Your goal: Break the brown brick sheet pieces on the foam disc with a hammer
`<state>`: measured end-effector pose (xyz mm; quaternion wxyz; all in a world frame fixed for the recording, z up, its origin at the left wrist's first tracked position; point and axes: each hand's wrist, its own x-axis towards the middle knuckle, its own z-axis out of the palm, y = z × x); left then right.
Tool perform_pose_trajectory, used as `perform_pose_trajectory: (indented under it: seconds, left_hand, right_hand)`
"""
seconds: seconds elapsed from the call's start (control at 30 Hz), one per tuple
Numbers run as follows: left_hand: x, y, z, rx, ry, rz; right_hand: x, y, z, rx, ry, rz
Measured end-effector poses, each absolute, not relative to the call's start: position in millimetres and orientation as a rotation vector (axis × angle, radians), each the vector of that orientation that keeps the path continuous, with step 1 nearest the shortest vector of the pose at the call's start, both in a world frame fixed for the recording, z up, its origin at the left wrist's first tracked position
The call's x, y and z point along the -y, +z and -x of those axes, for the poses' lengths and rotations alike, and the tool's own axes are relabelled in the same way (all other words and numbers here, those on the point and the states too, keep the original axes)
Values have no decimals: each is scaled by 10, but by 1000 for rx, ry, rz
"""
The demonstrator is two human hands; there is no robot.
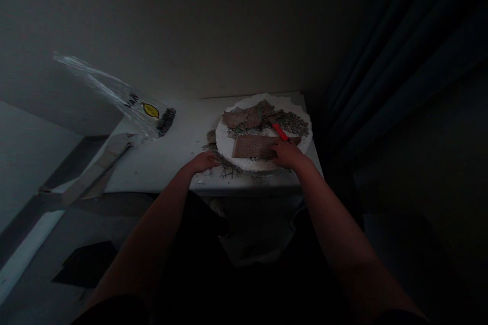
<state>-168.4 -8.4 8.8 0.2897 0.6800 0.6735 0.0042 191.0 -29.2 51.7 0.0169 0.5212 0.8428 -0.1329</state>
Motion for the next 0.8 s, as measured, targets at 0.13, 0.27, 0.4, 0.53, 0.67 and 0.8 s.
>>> perform_pose_trajectory:
  seconds: [0.13, 0.27, 0.4, 0.53, 0.67, 0.8]
  left_hand:
    - [122, 166, 1303, -2172, 652, -2029]
    - [174, 402, 523, -1526, 595, -2475]
    - [98, 531, -93, -1159, 244, -2637]
    - [-46, 545, -243, -1098, 30, -2584]
    - [-135, 538, -243, -1074, -125, -2538]
    - [-178, 552, -284, -1070, -255, -2534]
  right_hand:
    - [299, 558, -1899, -2605, -420, -1614]
    - [287, 605, -1888, -2562, -455, -1628]
    - [275, 621, -1903, -2564, -475, -1609]
    - [271, 612, -1919, -2595, -496, -1596]
    - [262, 599, -1917, -2592, -501, -1602]
    - [266, 599, -1918, -2586, -501, -1610]
